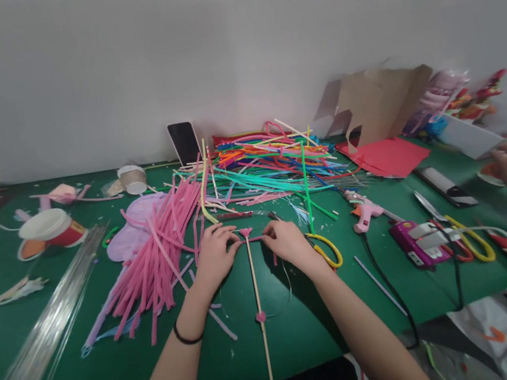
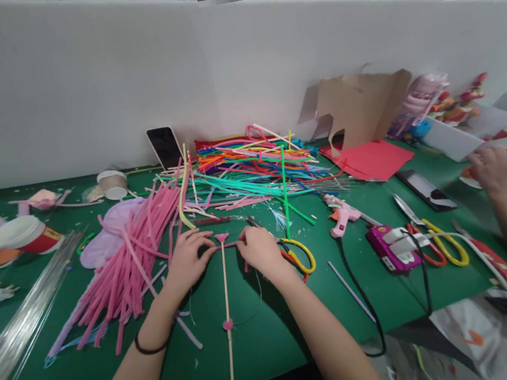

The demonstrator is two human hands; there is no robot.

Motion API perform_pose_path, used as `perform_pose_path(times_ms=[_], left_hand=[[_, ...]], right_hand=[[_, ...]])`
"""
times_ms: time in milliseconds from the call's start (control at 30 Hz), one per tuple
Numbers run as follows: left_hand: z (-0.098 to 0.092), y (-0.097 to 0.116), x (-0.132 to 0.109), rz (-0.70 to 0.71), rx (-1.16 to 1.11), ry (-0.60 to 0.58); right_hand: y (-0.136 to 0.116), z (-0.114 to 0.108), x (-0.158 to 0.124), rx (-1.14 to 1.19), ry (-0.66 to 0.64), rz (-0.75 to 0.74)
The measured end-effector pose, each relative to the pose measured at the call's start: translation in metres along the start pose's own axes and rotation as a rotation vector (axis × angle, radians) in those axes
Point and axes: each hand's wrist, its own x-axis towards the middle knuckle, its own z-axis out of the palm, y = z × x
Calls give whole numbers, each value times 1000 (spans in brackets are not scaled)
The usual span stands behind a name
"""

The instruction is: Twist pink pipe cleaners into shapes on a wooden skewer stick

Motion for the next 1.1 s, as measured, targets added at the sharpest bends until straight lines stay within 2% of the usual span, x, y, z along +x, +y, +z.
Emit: perform_pose_path(times_ms=[133,200,400,500,667,767,833,900,1000,1100], left_hand=[[-1,6,-2,34,152,64],[-3,10,-3,62,228,79],[-6,14,-4,100,332,1],[-3,15,-4,95,365,-20],[3,17,-7,100,293,-51],[4,18,-8,103,263,-57],[3,18,-7,115,272,-63],[3,18,-7,122,291,-65],[1,18,-6,142,291,-61],[0,21,-5,166,325,-46]], right_hand=[[2,-1,-1,343,-108,-142],[4,-3,0,401,-154,-184],[16,-5,2,481,-246,-321],[20,-2,4,395,-215,-357],[20,4,10,159,59,-530],[19,5,13,91,151,-672],[17,5,14,63,136,-758],[16,5,14,61,64,-790],[17,7,14,31,-27,-747],[22,8,14,-14,-46,-706]])
